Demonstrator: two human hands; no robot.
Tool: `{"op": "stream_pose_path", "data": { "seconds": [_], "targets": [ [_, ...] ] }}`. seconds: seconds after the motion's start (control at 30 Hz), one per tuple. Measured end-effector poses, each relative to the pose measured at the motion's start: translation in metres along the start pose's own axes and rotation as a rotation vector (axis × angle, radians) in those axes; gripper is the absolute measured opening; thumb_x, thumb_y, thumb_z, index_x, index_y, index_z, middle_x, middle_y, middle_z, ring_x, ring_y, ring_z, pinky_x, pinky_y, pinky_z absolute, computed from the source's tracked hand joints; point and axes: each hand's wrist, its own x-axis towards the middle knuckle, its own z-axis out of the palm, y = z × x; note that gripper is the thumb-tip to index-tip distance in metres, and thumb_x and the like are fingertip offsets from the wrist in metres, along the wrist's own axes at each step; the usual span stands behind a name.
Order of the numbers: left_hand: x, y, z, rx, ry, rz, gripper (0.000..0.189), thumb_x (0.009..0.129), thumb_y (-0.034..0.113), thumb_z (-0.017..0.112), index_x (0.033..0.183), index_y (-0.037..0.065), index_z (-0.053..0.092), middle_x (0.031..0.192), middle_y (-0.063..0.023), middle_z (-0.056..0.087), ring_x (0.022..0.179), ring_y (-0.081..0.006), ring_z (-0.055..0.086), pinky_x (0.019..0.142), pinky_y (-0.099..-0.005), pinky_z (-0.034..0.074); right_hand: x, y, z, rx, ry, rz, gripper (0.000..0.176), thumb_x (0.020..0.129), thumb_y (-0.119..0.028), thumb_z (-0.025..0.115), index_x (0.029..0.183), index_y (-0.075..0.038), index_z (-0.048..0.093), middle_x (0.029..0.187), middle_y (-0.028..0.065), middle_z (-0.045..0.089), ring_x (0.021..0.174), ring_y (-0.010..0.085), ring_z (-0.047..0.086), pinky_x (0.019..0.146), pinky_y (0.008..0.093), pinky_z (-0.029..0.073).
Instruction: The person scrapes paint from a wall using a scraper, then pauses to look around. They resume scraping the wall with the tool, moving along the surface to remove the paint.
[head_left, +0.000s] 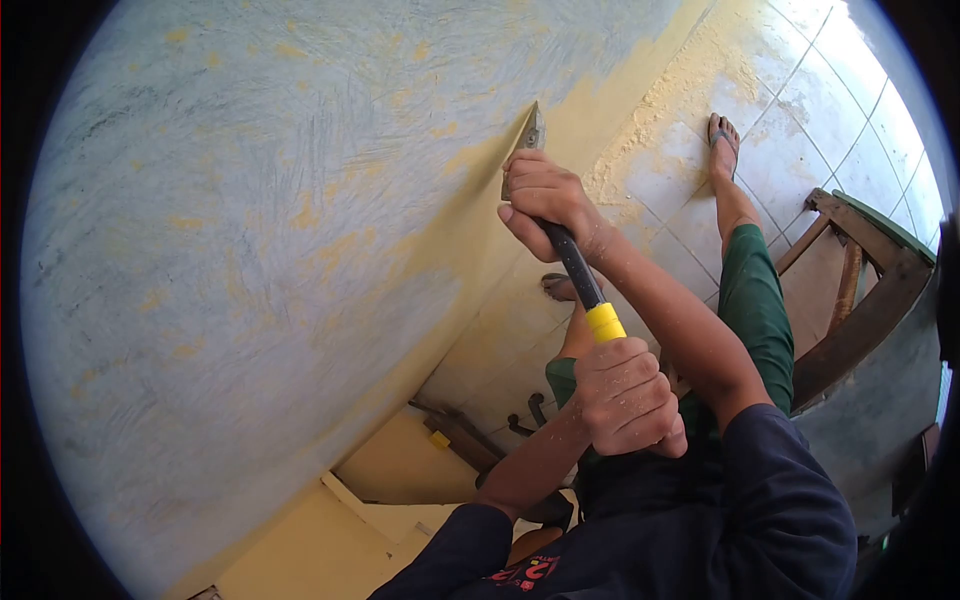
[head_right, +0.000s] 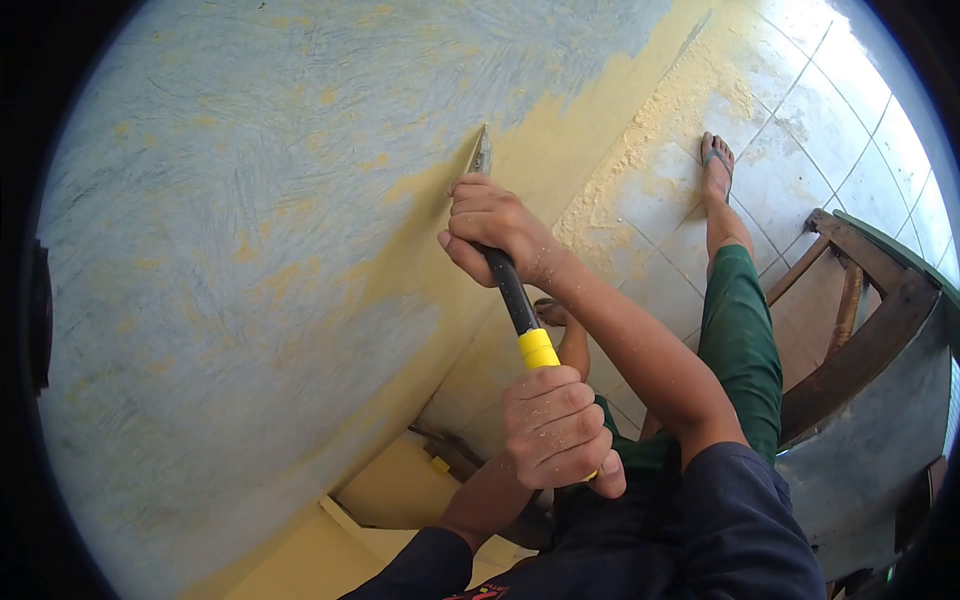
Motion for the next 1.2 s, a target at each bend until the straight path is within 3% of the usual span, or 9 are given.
{"op": "stream_pose_path", "data": {
  "seconds": [0.1,0.3,0.43,0.53,0.63,0.83,0.9,1.03,1.2],
  "targets": [
    [0.000,0.017,-0.013,0.009,-0.103,-0.023,0.014,0.074,0.015,0.061,0.066,0.008,0.051,0.060,-0.0028,0.051,0.053,-0.0191,0.055,0.057,-0.0332,0.049,0.004,-0.019,0.003,0.053,0.021,-0.019,0.030,0.078,0.005,0.066,0.059,-0.003,0.045,0.058,0.0111,0.043,0.061,0.0326,0.047,0.079,0.0416,0.047],
    [-0.004,0.000,-0.012,-0.050,-0.094,-0.058,0.016,0.075,0.016,0.062,0.066,0.009,0.051,0.061,-0.0017,0.050,0.054,-0.0188,0.054,0.055,-0.0330,0.047,-0.007,-0.001,-0.009,-0.080,-0.004,0.028,0.028,0.078,0.006,0.064,0.060,-0.001,0.044,0.063,0.0118,0.046,0.064,0.0327,0.051,0.083,0.0451,0.050],
    [0.001,0.020,-0.008,-0.001,-0.086,-0.014,0.015,0.073,0.016,0.062,0.067,0.009,0.051,0.060,-0.0020,0.049,0.054,-0.0205,0.054,0.055,-0.0339,0.048,0.003,-0.015,0.000,0.074,0.020,-0.016,0.028,0.079,0.007,0.063,0.059,0.000,0.045,0.058,0.0112,0.044,0.061,0.0319,0.049,0.082,0.0444,0.050],
    [-0.002,-0.023,-0.005,-0.059,-0.072,-0.059,0.013,0.072,0.016,0.061,0.066,0.009,0.051,0.060,-0.0014,0.049,0.054,-0.0199,0.054,0.057,-0.0336,0.050,-0.004,0.018,-0.011,-0.104,0.028,0.059,0.028,0.079,0.006,0.063,0.059,-0.001,0.044,0.060,0.0108,0.045,0.062,0.0315,0.050,0.084,0.0443,0.051],
    [0.000,-0.003,-0.004,-0.019,-0.093,-0.026,0.013,0.072,0.015,0.060,0.066,0.009,0.050,0.060,-0.0018,0.049,0.053,-0.0200,0.054,0.057,-0.0340,0.050,-0.003,0.000,-0.007,0.006,0.043,0.027,0.027,0.079,0.005,0.062,0.059,-0.001,0.045,0.060,0.0107,0.045,0.062,0.0317,0.049,0.084,0.0442,0.051],
    [0.000,-0.013,-0.001,-0.076,0.007,-0.045,0.023,0.077,0.012,0.060,0.058,0.010,0.046,0.052,-0.0002,0.042,0.045,-0.0166,0.048,0.048,-0.0302,0.041,-0.010,0.010,-0.009,-0.088,0.012,0.061,0.025,0.078,0.006,0.062,0.061,-0.002,0.046,0.062,0.0110,0.046,0.063,0.0312,0.051,0.088,0.0448,0.051],
    [-0.002,-0.003,-0.004,-0.040,-0.063,0.018,0.014,0.073,0.013,0.060,0.066,0.007,0.051,0.059,-0.0023,0.048,0.052,-0.0194,0.053,0.053,-0.0340,0.047,-0.014,-0.001,-0.007,0.007,-0.011,0.066,0.024,0.078,0.007,0.061,0.061,-0.002,0.046,0.062,0.0108,0.046,0.063,0.0316,0.051,0.089,0.0449,0.051],
    [-0.004,0.005,-0.006,-0.027,-0.109,-0.032,0.013,0.071,0.013,0.060,0.066,0.007,0.051,0.059,-0.0024,0.049,0.052,-0.0195,0.052,0.054,-0.0335,0.046,-0.010,0.004,-0.001,0.021,0.045,-0.026,0.029,0.080,0.005,0.064,0.060,-0.004,0.045,0.059,0.0100,0.043,0.061,0.0311,0.048,0.080,0.0415,0.049],
    [-0.001,-0.010,0.007,-0.056,-0.032,-0.007,0.016,0.072,0.011,0.059,0.061,0.009,0.048,0.055,-0.0011,0.046,0.048,-0.0179,0.051,0.052,-0.0315,0.045,-0.012,0.007,-0.008,0.002,0.000,0.028,0.024,0.078,0.007,0.061,0.062,-0.001,0.046,0.061,0.0109,0.046,0.062,0.0317,0.052,0.088,0.0457,0.051]
  ]
}}
